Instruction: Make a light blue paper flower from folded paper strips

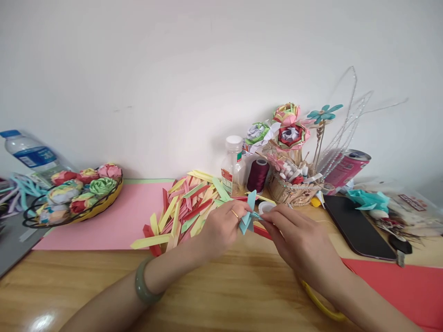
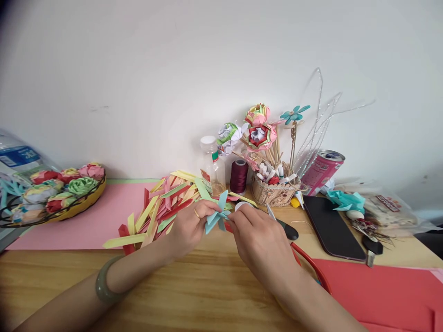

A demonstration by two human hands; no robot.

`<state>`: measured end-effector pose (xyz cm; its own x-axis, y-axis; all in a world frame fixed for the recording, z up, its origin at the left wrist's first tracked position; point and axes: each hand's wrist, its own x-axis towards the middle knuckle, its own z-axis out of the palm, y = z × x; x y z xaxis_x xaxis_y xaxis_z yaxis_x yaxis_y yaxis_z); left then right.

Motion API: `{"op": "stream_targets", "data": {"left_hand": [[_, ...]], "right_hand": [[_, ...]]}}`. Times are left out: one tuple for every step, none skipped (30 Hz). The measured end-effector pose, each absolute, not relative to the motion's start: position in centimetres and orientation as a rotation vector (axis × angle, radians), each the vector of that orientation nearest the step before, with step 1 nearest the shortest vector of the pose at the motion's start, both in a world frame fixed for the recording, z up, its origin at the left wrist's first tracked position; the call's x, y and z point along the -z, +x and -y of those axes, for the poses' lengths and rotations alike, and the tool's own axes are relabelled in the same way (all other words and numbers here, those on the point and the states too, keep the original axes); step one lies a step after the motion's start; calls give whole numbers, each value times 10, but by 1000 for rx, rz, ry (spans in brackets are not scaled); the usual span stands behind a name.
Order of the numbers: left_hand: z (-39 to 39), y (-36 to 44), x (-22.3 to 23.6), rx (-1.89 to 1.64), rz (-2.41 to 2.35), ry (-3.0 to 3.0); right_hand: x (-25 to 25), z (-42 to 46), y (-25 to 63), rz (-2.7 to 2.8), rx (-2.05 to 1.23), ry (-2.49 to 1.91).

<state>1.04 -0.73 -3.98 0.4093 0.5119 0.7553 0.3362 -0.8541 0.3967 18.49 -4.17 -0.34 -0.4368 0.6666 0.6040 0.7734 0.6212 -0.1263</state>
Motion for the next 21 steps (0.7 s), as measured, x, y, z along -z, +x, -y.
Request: {"op": "stream_targets", "data": {"left_hand": [[8, 11, 40, -1452, -772, 2510], [8, 11, 40, -1487, -776, 2539], [8, 11, 39, -1523, -768, 2562], [8, 11, 39, -1567, -750, 2570], [7, 10, 38, -1614, -724, 2564], [7, 10, 37, -1659, -695, 2539], [6, 10, 37, -1699, -670, 2498], [5, 10, 37, -1726, -648, 2446], [4, 10, 37, -1740, -626, 2385], [4, 10, 38, -1744, -601, 2317], [3, 11, 39, -1734, -568, 2250], [3, 12, 40, -1716, -526, 2191], [4, 13, 41, -1690, -476, 2141], [4, 14, 43, -1658, -426, 2100], [5, 16, 43, -1620, -383, 2065], [5, 17, 44, -1575, -353, 2030], [6, 17, 43, -1528, -339, 1983], [6, 18, 41, -1476, -345, 1921], [7, 17, 39, -1419, -366, 1851], [8, 17, 35, -1365, -396, 1776], [9, 16, 32, -1309, -442, 1704]], "right_hand": [[1, 42, 184, 2224, 182, -1153], [-2, 43, 184, 2230, 121, -1185], [-6, 44, 184, 2238, 42, -1221], [-10, 45, 185, 2244, -53, -1256], [-15, 45, 186, 2247, -158, -1286], [-20, 45, 187, 2243, -276, -1303], [-24, 45, 189, 2222, -396, -1312], [-27, 44, 190, 2173, -500, -1319], [-30, 43, 192, 2106, -575, -1330], [-31, 41, 193, 2032, -623, -1343], [-31, 39, 193, 1961, -648, -1356], [-30, 37, 193, 1909, -664, -1366], [-29, 35, 193, 1883, -683, -1369], [-28, 33, 192, 1883, -715, -1357], [-26, 32, 191, 1899, -748, -1336], [-25, 31, 190, 1928, -772, -1311], [-25, 32, 189, 1964, -785, -1283], [-24, 32, 188, 1999, -782, -1254], [-24, 34, 187, 2024, -757, -1233], [-23, 35, 187, 2042, -716, -1222], [-22, 36, 187, 2052, -662, -1222]]}}
